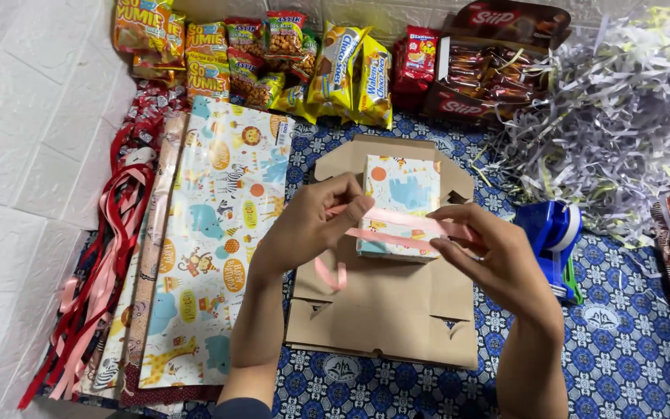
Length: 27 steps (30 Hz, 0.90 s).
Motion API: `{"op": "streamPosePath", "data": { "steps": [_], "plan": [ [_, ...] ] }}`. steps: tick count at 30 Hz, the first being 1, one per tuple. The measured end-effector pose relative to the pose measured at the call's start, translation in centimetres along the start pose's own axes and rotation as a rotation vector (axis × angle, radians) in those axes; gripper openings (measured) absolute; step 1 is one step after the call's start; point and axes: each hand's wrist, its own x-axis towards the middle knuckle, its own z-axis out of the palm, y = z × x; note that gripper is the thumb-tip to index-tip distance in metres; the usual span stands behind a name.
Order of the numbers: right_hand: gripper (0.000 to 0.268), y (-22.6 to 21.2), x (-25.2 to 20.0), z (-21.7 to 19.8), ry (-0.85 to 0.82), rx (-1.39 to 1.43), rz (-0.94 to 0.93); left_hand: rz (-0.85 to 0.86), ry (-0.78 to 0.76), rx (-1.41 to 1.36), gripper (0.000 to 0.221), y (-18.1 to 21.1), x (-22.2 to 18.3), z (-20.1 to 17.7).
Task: Tying a decorative pink ribbon into a bow around a small gift-wrapped box.
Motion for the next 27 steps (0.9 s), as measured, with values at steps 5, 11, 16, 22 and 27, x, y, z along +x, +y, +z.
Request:
{"op": "streamPosePath", "data": {
  "steps": [5, 11, 16, 22, 27],
  "plan": [
    [0.024, 0.3, 0.8, -2.0, 0.051, -0.167, -0.158, -0.072, -0.07, 0.17, 0.027, -0.4, 0.1, -1.5],
    [0.013, 3.6, 2.1, -4.1, 0.203, -0.302, -0.164, -0.002, 0.062, 0.288, 0.022, -1.5, 1.4, -2.2],
    [0.017, 7.2, 3.8, -3.9, 0.338, -0.285, -0.08, -0.004, 0.213, 0.276, 0.026, -3.6, 2.8, -2.2],
    [0.017, 15.1, 7.0, 1.7, 0.424, -0.221, 0.08, -0.106, 0.467, 0.348, 0.028, -14.9, 6.6, -0.9],
    [0.026, 16.5, 6.8, 6.1, 0.283, -0.197, 0.397, -0.184, 0.431, 0.525, 0.021, -18.6, 7.4, 1.9]
  ]
}}
